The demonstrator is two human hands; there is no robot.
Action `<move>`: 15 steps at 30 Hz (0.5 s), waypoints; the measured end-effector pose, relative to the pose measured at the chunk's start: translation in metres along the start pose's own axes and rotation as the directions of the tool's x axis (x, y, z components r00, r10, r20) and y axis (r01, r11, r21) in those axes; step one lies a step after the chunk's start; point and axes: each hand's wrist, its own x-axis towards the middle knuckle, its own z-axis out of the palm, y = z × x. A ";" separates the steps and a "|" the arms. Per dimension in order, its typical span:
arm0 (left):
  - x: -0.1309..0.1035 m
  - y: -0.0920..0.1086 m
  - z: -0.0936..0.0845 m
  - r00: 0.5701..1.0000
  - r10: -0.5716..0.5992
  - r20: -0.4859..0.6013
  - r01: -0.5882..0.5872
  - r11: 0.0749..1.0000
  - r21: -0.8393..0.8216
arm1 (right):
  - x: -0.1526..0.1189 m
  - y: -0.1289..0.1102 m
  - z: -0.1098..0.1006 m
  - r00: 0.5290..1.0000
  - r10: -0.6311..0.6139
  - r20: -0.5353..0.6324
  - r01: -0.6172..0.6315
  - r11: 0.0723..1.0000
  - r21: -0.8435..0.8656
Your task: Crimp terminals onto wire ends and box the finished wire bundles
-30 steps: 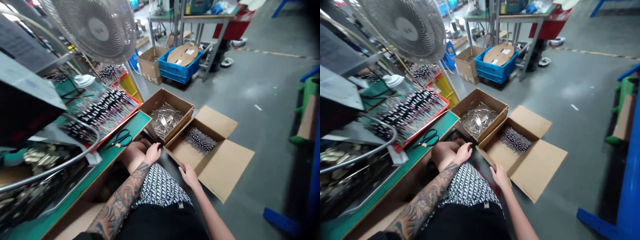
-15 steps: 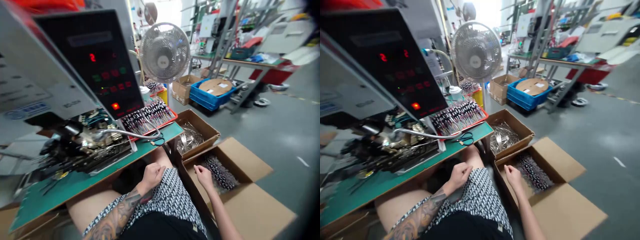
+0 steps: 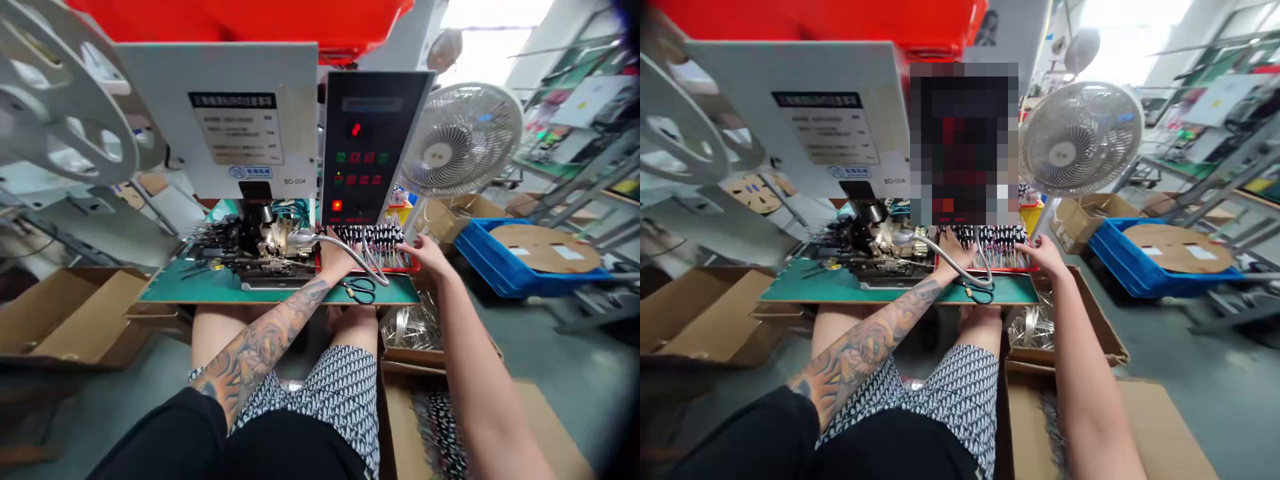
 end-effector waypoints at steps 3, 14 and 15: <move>0.012 0.001 0.003 0.988 -0.149 -0.034 0.148 0.989 -0.023 | 0.025 -0.018 0.000 0.983 -0.016 0.180 0.022 0.999 -0.029; 0.046 0.012 0.004 0.906 -0.415 0.082 0.423 0.897 -0.127 | 0.041 -0.021 0.006 0.961 -0.016 0.275 0.044 0.994 -0.098; 0.049 0.010 0.003 0.906 -0.412 0.101 0.423 0.897 -0.132 | 0.043 -0.023 0.005 0.962 -0.013 0.271 0.044 0.993 -0.107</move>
